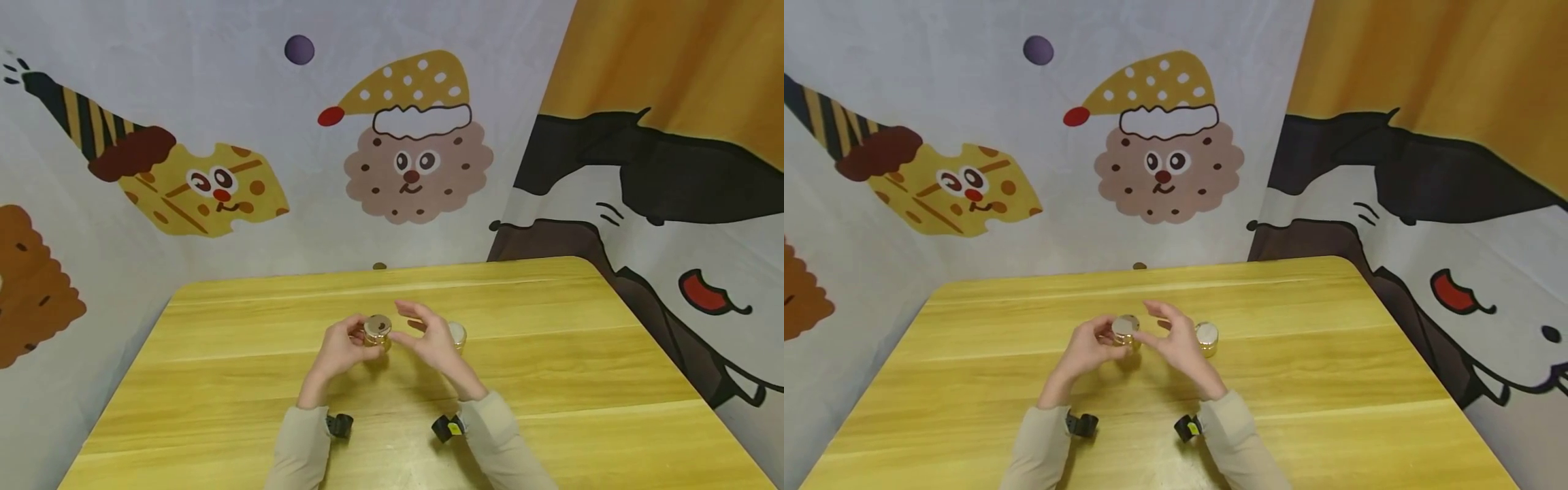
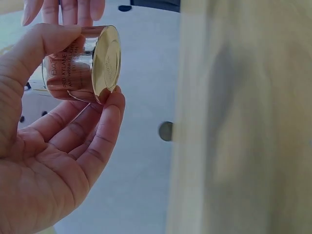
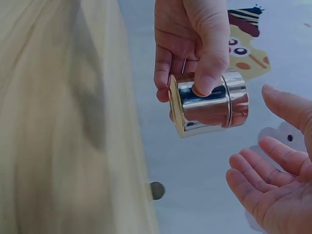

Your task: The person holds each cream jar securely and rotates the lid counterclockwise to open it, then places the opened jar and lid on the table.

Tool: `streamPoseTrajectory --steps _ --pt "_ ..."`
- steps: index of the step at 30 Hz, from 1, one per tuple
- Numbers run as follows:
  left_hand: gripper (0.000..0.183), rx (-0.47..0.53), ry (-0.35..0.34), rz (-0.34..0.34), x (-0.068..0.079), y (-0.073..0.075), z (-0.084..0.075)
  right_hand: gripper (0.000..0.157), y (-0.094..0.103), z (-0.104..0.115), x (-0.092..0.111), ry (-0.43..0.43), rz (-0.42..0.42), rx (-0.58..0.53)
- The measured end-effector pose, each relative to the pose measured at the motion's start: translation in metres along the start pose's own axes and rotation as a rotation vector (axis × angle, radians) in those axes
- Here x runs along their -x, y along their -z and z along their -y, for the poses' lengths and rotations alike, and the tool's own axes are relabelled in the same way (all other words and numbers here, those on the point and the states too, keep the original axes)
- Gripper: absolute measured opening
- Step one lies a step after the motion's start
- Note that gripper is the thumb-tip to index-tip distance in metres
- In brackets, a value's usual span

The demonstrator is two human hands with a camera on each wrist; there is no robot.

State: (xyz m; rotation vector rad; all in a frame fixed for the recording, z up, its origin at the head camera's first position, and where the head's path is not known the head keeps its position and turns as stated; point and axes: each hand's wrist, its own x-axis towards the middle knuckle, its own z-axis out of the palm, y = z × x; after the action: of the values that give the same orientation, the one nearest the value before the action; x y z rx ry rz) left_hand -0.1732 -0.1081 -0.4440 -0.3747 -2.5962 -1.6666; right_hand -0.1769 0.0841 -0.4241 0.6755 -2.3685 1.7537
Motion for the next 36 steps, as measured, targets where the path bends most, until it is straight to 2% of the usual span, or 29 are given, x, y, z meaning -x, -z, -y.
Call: streamPoseTrajectory --steps 7,12,15,25,31,33,36 --pt "0.043 0.04 -0.044 0.0 0.0 -0.001 -0.02 0.054 0.009 0.016 0.0 0.01 -0.004 -0.017" --pt "0.043 0.072 -0.098 -0.008 0.003 -0.001 -0.034 0.052 0.015 0.024 0.002 0.046 -0.01 -0.026" --pt "0.043 0.09 -0.108 -0.019 0.003 -0.001 -0.041 0.051 0.018 0.028 0.003 0.061 -0.013 -0.021" --pt "0.039 0.089 -0.144 -0.041 0.005 -0.005 -0.056 0.051 0.024 0.039 0.005 0.019 -0.02 -0.02" --pt "0.038 0.087 -0.218 -0.044 0.005 -0.009 -0.06 0.05 0.027 0.042 0.007 0.041 -0.025 -0.028" --pt "0.037 0.085 -0.264 -0.051 0.004 -0.01 -0.059 0.05 0.027 0.042 0.007 0.048 -0.025 -0.031" --pt "0.037 0.088 -0.282 -0.049 0.004 -0.012 -0.059 0.048 0.028 0.042 0.007 0.06 -0.024 -0.03"
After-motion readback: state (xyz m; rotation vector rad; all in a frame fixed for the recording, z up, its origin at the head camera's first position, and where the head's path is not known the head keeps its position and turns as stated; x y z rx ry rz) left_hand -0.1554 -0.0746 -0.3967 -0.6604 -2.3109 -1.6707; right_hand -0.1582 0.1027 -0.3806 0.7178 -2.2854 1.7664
